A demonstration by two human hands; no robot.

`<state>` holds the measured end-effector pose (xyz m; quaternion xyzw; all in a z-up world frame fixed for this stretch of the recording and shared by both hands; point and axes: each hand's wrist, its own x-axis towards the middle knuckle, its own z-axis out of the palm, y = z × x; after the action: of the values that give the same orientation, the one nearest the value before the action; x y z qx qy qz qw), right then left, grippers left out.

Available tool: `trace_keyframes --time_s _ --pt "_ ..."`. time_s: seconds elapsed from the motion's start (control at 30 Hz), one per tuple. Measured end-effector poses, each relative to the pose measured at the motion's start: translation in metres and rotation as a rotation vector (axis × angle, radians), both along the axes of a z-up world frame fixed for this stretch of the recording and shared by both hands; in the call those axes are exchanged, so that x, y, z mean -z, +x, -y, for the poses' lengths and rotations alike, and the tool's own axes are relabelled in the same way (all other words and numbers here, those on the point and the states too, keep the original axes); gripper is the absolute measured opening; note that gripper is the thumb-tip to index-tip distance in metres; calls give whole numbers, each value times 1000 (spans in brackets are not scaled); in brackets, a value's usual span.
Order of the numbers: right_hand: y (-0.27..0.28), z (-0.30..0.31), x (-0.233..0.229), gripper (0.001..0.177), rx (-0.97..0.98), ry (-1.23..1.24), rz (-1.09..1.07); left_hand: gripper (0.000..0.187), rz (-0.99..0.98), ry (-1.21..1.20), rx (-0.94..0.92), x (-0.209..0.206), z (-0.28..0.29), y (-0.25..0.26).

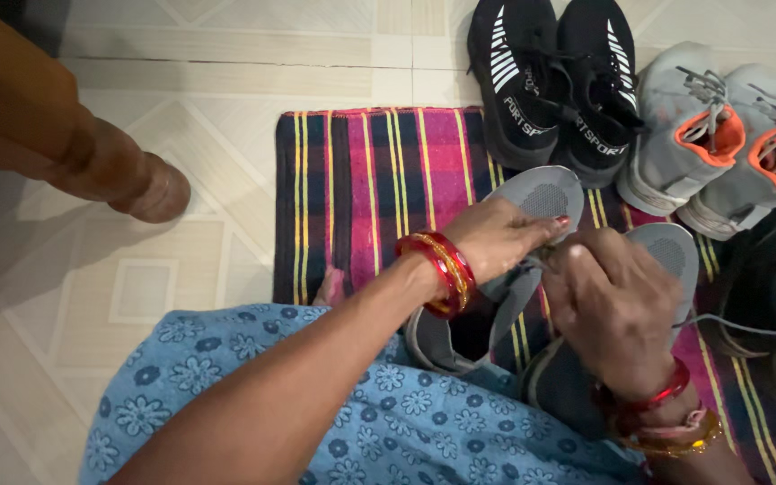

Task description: The person unlaces and relaces several pairs of shoes arranged on a striped mat. They handle black, gray, and white sneakers, removing the laces and then rethreading them through the eyelets before tying them.

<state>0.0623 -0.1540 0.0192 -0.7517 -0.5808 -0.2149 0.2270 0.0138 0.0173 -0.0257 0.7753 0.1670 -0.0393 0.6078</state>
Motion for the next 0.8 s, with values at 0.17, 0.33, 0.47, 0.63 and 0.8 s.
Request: trace_keyframes --time_s 0.17,0.33,0.47,0.63,0.8 --pt "-4 -1 -2 17 -8 53 -114 31 238 -378 -126 20 5 4" --pt "7 1 -4 14 2 85 -575 17 221 -464 -299 17 -17 7" --pt "30 9 -4 7 87 103 -1076 14 315 -542 -423 0 -43 5" --pt "57 24 -1 4 424 -144 -1216 20 35 287 -515 -21 -60 -5" --pt "79 41 4 19 521 -468 -1173 14 -262 659 -528 -35 -69 -14"
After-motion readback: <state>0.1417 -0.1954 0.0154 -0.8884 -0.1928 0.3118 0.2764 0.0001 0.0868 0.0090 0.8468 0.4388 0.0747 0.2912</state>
